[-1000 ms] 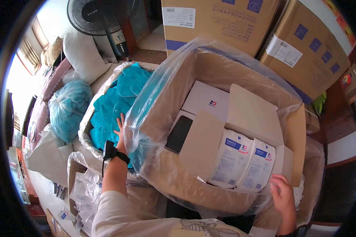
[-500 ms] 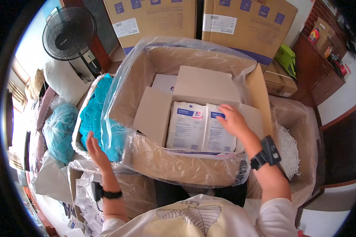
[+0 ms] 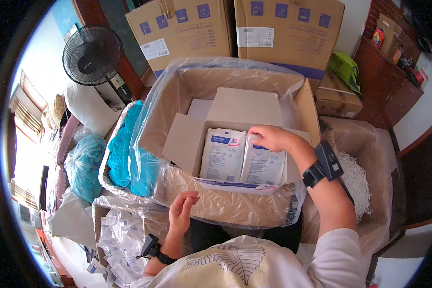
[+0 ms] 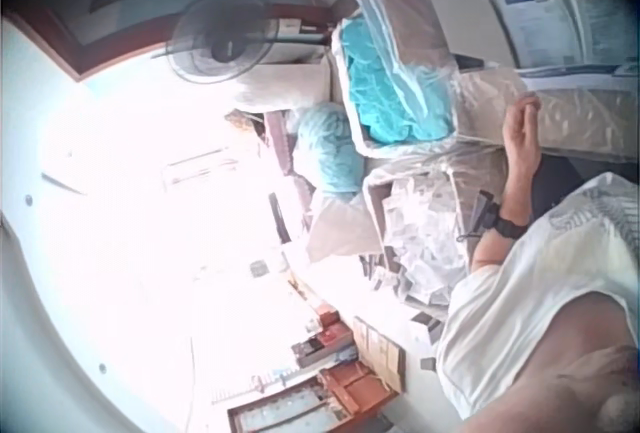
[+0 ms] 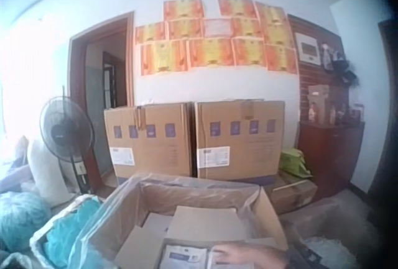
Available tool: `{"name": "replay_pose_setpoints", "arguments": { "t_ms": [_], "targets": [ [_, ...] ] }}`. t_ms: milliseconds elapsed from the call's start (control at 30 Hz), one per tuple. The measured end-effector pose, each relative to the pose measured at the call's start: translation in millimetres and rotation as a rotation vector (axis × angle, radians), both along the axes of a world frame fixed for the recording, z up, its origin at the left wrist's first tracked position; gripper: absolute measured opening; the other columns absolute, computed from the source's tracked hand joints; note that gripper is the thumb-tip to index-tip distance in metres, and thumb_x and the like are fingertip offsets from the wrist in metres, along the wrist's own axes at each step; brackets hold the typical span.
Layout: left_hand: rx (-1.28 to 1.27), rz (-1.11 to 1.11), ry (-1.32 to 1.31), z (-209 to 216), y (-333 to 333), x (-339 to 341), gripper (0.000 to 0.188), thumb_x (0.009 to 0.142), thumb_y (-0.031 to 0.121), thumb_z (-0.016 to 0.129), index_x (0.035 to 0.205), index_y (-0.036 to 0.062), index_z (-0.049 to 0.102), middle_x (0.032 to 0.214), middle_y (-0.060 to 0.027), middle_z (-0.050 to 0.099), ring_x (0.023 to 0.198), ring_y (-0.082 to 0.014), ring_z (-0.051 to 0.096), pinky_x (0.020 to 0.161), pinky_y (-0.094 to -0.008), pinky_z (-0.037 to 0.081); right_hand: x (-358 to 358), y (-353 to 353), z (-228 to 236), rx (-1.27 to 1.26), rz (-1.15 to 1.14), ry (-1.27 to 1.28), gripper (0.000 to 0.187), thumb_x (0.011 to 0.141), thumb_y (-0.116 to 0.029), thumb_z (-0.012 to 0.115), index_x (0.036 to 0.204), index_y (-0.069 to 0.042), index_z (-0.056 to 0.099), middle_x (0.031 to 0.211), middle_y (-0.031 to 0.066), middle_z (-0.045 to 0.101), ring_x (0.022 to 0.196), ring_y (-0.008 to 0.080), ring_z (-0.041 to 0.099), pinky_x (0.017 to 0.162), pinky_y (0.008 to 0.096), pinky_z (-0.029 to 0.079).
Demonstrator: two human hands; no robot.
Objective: Removing medical face masks from packaging and sorting them into boxes.
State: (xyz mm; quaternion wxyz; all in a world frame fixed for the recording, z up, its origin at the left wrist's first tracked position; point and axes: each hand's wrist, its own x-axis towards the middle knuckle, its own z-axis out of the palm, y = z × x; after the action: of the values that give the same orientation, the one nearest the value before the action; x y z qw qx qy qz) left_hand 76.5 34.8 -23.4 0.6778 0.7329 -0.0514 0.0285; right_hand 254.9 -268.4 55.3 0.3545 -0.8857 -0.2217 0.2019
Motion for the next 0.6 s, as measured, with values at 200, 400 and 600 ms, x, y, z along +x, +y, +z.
{"name": "replay_pose_setpoints", "arguments": {
  "t_ms": [200,400,600],
  "targets": [
    [0.282,-0.067,-0.28,63,-24,28,0.018,0.085,0.01,0.054,0.099,0.001,0.06,0.102,-0.0137,0.059,0.098,-0.0233,0.056,0.084,-0.0319,0.042,-74,-11,100,0.213,-0.143,-0.333,0.017,0.084,-0.009,0.055,0.099,-0.003,0.051,0.082,0.0055,0.057,0.069,0.0116,0.054,0.062,0.0245,0.044],
    [0.495,-0.076,-0.741,180,-86,31,0.024,0.078,0.017,0.063,0.099,0.006,0.061,0.102,-0.01,0.059,0.091,-0.0284,0.057,0.077,-0.0358,0.045,-157,19,111,0.371,-0.242,-0.366,0.02,0.084,-0.011,0.059,0.1,-0.003,0.049,0.083,0.0102,0.057,0.074,0.0157,0.056,0.066,0.0285,0.046],
    [0.858,-0.365,-0.552,125,-76,6,0.014,0.078,0.017,0.06,0.089,0.0086,0.059,0.075,-0.0057,0.058,0.066,-0.0263,0.059,0.054,-0.0359,0.047,-192,27,18,0.496,-0.238,-0.045,0.021,0.083,-0.015,0.06,0.093,-0.003,0.047,0.078,0.0115,0.058,0.064,0.0175,0.057,0.059,0.0302,0.046]
  ]
}}
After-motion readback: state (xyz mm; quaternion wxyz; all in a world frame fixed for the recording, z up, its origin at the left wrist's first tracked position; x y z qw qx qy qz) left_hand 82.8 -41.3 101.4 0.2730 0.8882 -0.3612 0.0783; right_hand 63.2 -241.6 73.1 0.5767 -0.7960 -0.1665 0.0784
